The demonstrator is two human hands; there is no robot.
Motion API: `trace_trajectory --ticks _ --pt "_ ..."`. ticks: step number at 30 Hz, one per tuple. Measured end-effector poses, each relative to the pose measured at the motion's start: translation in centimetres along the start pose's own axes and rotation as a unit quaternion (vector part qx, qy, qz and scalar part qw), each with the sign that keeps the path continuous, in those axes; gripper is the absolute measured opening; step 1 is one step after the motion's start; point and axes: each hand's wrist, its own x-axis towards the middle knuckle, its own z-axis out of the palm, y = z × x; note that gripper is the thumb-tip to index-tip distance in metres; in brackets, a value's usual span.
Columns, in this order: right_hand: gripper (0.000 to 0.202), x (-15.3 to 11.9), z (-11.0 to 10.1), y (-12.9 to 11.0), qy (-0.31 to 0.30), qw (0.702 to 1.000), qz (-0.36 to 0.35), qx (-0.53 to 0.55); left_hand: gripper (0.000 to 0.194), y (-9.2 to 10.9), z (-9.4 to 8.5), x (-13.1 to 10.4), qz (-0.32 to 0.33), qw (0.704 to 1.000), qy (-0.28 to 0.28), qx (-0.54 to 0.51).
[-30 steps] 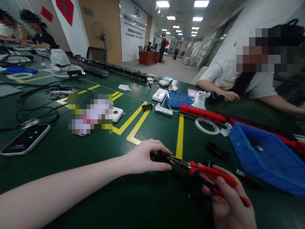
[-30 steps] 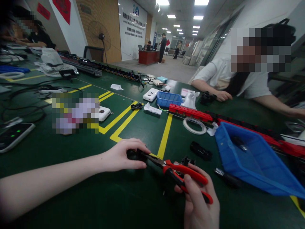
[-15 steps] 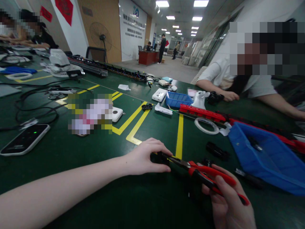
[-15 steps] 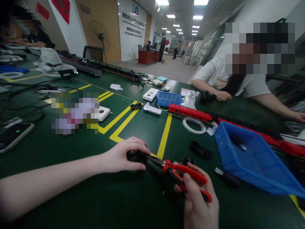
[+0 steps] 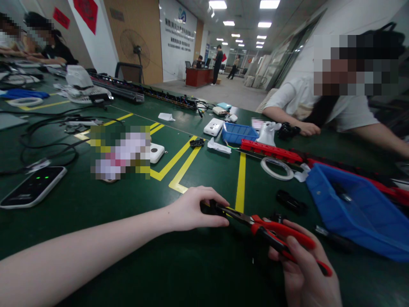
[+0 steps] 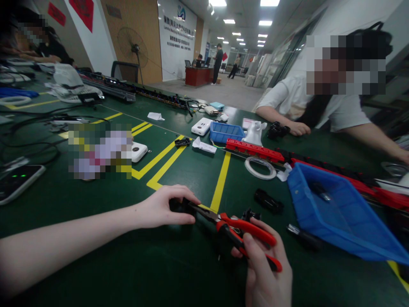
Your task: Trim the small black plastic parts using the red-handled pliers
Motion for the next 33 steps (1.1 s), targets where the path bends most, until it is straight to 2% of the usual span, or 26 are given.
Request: trace_trajectory --ticks 14,20,28,33 --pt "0.074 -0.34 0.5 -0.25 0.005 1.0 -0.005 -0.006 0.035 -0.27 0.37 -0.01 0.07 0.993 0.002 0.09" --pt "0.076 -0.15 0.51 -0.19 0.002 1.0 -0.005 -0.019 0.038 -0.34 0.41 0.02 0.069 0.991 -0.021 0.116" --pt "0.076 -0.45 0.4 -0.32 0.007 1.0 -0.011 -0.023 0.038 -0.53 0.26 0.05 0.046 0.995 -0.006 0.085" --pt "0.073 -0.59 0.51 -0.23 -0.002 0.999 -0.018 -0.027 0.04 -0.59 0.3 0.05 0.054 0.994 -0.013 0.093"
